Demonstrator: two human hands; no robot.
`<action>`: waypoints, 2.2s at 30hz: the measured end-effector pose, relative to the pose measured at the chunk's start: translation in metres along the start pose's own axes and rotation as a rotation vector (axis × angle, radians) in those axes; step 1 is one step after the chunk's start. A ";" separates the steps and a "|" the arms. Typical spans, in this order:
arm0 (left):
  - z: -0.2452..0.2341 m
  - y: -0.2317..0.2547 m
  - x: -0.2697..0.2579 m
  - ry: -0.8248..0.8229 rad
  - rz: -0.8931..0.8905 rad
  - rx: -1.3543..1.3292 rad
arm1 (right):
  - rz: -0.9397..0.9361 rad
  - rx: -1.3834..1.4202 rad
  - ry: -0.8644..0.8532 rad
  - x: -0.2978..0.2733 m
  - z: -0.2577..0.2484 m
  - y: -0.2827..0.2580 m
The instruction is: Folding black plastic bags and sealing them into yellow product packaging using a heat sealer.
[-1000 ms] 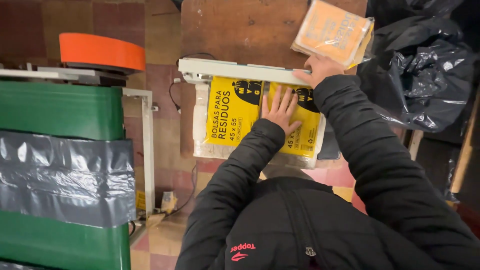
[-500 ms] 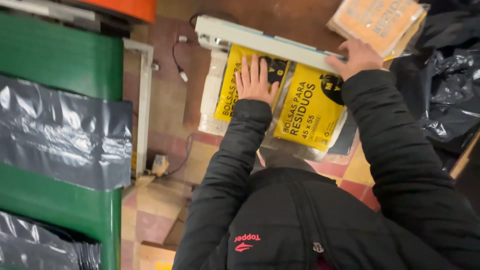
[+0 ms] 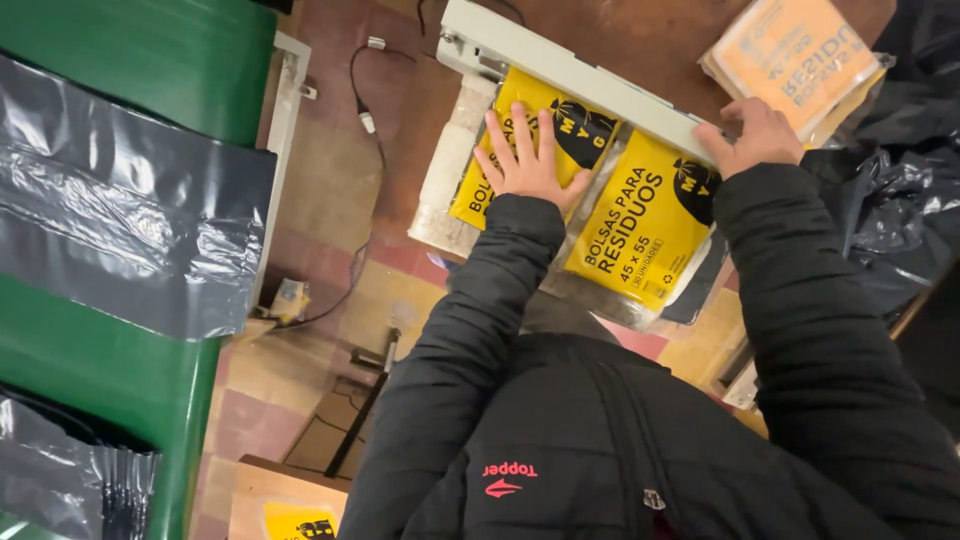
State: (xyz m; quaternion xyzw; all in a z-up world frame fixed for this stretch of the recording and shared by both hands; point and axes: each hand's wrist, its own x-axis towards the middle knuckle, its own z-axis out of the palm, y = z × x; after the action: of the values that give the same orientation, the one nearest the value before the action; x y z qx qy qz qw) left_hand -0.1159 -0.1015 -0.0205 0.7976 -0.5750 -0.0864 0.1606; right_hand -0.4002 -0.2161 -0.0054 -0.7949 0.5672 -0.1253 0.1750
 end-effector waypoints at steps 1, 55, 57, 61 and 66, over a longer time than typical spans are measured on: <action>-0.002 0.001 0.001 0.001 -0.006 0.006 | 0.005 0.016 -0.008 0.002 0.000 0.001; 0.000 -0.019 -0.021 0.006 0.009 0.053 | -0.053 -0.044 0.041 -0.002 0.001 0.002; -0.001 -0.020 -0.023 0.003 0.008 0.054 | -0.041 -0.029 0.030 -0.002 0.001 0.000; -0.003 -0.020 -0.023 -0.009 0.003 0.057 | -0.027 -0.027 0.035 -0.001 0.003 0.002; -0.005 -0.023 -0.026 -0.022 -0.001 0.063 | -0.047 -0.018 0.051 -0.002 0.003 0.003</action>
State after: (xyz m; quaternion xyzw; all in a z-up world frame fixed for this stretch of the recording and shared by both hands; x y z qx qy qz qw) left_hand -0.1025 -0.0698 -0.0248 0.8014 -0.5790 -0.0772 0.1289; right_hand -0.4023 -0.2144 -0.0094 -0.8061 0.5539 -0.1445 0.1504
